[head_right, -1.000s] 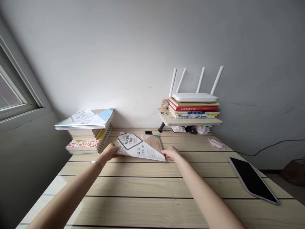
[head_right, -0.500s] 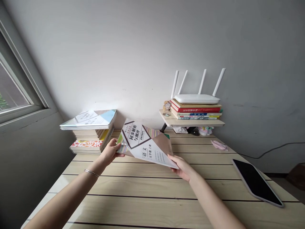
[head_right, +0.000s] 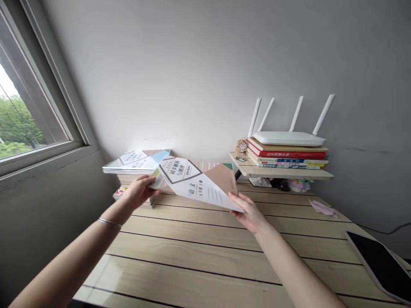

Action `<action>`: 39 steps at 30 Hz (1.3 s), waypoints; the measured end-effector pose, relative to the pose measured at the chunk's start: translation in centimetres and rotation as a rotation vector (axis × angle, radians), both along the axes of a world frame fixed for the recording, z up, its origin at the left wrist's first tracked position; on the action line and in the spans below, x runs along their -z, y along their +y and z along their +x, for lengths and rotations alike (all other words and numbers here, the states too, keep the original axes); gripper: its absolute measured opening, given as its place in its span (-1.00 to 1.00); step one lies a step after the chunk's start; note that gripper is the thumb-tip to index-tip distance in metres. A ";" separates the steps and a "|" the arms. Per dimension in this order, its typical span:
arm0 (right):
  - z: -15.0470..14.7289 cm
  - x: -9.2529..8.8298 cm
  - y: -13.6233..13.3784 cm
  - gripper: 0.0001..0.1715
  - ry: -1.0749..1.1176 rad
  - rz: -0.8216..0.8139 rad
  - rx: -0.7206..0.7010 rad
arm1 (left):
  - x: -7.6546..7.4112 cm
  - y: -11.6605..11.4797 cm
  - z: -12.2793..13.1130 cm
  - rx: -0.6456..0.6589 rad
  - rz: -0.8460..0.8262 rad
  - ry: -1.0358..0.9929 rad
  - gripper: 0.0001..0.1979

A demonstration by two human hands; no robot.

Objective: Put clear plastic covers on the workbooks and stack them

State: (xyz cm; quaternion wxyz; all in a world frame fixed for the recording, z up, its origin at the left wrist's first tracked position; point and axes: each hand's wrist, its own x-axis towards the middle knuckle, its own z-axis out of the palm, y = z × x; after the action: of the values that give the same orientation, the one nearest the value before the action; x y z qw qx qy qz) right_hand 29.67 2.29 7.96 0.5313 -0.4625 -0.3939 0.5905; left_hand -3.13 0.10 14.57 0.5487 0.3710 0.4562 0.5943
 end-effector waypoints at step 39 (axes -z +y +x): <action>-26.6 -6.0 14.5 -0.74 -0.269 -0.160 -0.308 | 0.1 9.4 -24.3 -0.535 -0.234 0.196 -0.88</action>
State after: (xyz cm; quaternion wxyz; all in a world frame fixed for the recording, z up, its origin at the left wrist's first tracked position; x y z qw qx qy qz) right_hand 3.10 16.83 13.94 0.3392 -0.5122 -0.4789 0.6270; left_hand -27.41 9.47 14.50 0.3651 0.2275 0.6539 0.6224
